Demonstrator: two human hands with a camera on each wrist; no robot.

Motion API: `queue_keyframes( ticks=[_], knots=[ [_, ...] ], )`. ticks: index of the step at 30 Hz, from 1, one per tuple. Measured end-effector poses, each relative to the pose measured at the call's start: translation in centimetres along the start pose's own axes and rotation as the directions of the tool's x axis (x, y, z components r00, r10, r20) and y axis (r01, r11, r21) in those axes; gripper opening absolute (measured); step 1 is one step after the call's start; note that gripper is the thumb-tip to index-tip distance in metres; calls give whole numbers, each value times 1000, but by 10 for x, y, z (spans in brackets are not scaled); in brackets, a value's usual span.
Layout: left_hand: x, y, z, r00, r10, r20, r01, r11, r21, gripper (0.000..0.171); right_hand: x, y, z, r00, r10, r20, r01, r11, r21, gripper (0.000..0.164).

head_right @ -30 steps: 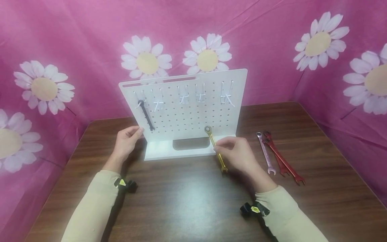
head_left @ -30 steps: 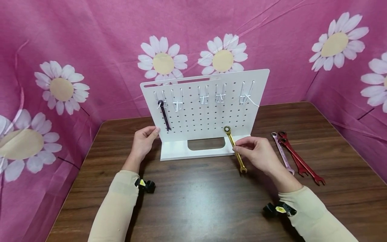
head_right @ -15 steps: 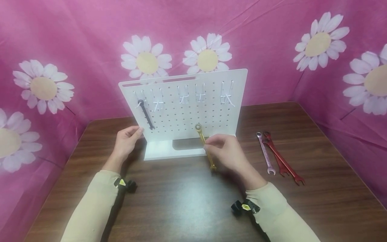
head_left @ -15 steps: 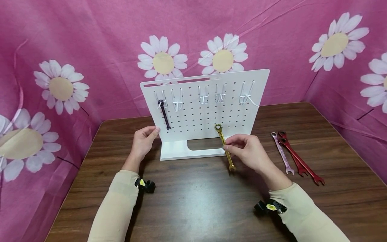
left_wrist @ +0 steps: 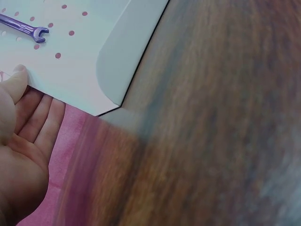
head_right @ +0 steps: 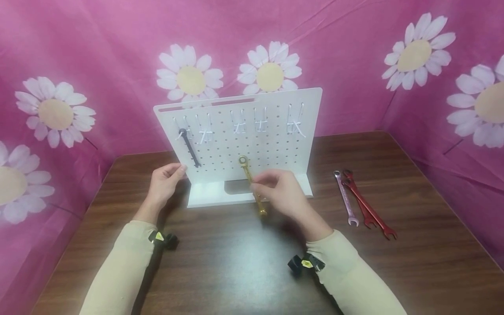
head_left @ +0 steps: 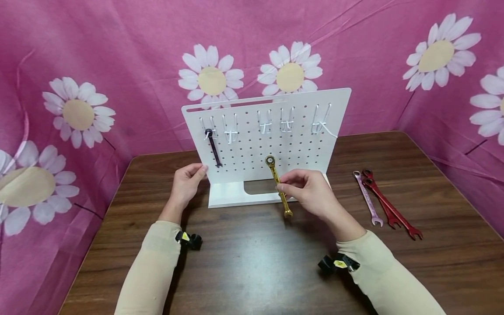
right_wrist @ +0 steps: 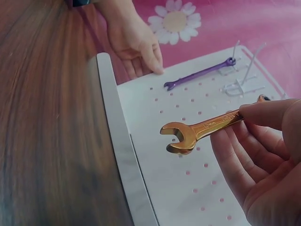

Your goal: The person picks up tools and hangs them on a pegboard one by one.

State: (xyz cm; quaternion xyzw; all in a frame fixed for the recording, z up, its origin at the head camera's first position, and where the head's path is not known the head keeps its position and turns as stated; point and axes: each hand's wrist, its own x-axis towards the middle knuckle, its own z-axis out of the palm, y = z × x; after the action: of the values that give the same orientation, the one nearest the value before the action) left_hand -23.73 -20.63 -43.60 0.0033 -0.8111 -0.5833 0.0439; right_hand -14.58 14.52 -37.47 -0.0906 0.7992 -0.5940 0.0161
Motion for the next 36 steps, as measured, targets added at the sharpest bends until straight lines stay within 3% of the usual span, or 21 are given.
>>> queue_keyframes(
  ticks=[10, 17, 36],
  knots=[
    [1, 1, 0, 1000, -9, -2, 9, 1000, 0, 34, 8, -9, 15, 999, 11, 35, -15, 995, 100, 17],
    [2, 1, 1, 1000, -3, -5, 3, 1000, -8, 33, 10, -20, 22, 999, 20, 43, -24, 996, 90, 17],
    [2, -2, 1, 1000, -10, -7, 10, 1000, 3, 33, 18, -48, 44, 996, -58, 65, 44, 978, 203, 16]
  ],
)
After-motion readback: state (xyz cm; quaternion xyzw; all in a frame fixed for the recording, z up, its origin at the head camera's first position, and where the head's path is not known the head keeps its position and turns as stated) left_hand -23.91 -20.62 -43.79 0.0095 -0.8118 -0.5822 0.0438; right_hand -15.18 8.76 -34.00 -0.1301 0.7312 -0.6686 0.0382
